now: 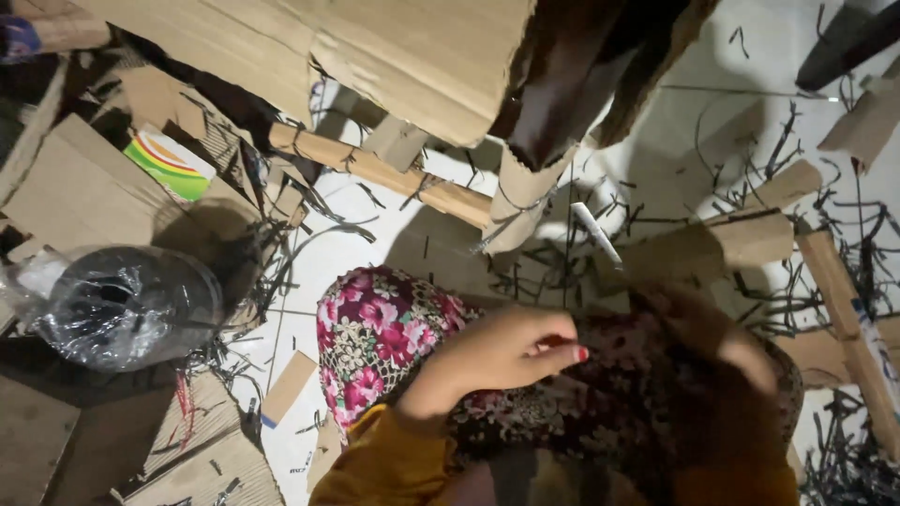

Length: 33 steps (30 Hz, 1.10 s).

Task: The person sits on the floor and ties a black cord around a cardboard tube attached to a wooden frame. They use scissors to cut the cord and then tie a knot to secure it.

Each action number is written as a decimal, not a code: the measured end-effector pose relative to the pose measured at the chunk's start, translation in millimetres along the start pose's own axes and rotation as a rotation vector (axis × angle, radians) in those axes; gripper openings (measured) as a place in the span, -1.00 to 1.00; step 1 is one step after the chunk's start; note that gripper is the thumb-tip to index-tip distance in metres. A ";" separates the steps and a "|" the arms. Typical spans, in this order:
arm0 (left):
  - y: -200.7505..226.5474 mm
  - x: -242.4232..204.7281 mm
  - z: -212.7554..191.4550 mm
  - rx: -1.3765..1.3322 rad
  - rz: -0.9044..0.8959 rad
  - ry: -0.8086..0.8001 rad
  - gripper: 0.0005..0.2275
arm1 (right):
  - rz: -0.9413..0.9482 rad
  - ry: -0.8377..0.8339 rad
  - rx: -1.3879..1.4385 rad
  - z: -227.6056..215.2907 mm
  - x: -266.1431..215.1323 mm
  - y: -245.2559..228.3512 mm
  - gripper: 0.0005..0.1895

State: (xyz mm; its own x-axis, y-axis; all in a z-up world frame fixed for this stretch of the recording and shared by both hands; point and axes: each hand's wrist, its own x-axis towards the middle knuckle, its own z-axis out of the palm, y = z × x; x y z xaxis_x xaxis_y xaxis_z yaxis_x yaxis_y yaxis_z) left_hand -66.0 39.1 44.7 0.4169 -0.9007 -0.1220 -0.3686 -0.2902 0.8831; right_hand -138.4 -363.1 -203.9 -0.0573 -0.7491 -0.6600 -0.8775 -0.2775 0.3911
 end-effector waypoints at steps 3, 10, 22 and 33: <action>0.6 2.6 -11.5 0.127 0.221 0.571 -0.82 | 0.214 -0.103 0.039 6.8 6.4 24.6 0.02; -77.1 64.0 -17.9 0.421 0.235 1.289 -0.62 | -1.227 -0.089 -0.105 4.9 -31.3 49.9 -0.06; -77.3 91.7 -18.9 0.567 0.478 1.539 -0.80 | -2.000 -0.916 0.557 -26.0 -210.5 39.2 -0.51; -39.8 62.9 -3.6 -0.285 0.340 1.458 -0.96 | -1.861 -0.922 0.745 46.5 -132.6 13.7 -0.56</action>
State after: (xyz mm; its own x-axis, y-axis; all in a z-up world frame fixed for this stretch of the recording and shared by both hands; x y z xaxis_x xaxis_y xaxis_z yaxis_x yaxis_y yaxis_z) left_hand -22.1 -4.9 3.6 0.8413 0.2340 0.4873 -0.5166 0.0827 0.8522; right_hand -164.9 -239.6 -140.9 0.8725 0.4886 -0.0058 -0.1460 0.2493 -0.9573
